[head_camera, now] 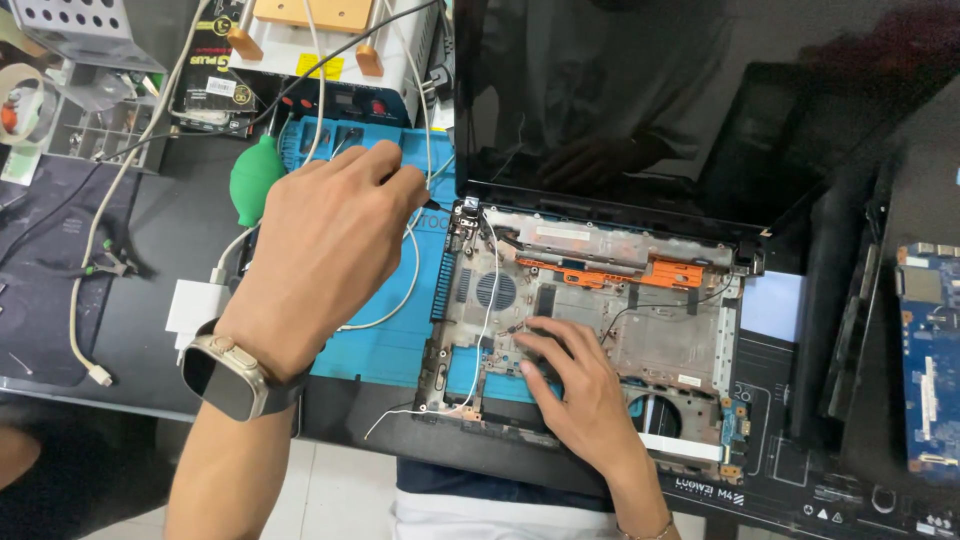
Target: The person removes the motherboard from a disassembled laptop and sets it aside. They then proceed to disconnect and remove various internal cables and components, including a white ribbon cable and a black wire, from the laptop's chassis.
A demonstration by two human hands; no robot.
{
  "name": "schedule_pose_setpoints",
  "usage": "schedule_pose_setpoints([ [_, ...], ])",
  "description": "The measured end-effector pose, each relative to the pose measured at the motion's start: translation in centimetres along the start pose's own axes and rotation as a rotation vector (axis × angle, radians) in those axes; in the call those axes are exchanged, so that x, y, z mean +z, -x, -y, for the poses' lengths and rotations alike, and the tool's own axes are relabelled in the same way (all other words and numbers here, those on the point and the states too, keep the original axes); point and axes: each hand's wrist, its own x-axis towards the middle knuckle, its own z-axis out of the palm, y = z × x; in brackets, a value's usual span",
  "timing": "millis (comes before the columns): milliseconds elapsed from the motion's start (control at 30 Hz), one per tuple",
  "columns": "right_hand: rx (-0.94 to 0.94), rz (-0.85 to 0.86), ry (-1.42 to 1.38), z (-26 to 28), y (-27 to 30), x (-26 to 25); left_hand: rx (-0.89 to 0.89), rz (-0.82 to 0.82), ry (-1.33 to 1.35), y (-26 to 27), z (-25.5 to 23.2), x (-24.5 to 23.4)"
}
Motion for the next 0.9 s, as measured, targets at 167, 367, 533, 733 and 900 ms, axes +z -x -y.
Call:
schedule_pose_setpoints([
  [167,0.03,0.02,-0.005,-0.2,0.0,0.2,0.024,-0.009,-0.015,-0.2,-0.2,-0.2],
  [367,0.033,0.008,-0.016,-0.3,0.0,0.2,0.075,0.063,-0.108,-0.8,-0.7,-0.2],
  [533,0.031,0.004,-0.017,0.2,-0.1,-0.1,0.088,0.088,-0.131,-1.1,-1.4,-0.7],
  [733,0.04,0.001,-0.019,0.3,-0.1,-0.1,0.114,0.069,-0.151,-1.3,-1.8,-0.8],
  [900,0.03,-0.016,-0.032,0.3,-0.2,-0.2,0.083,0.099,-0.085,-2.2,-1.6,-0.5],
])
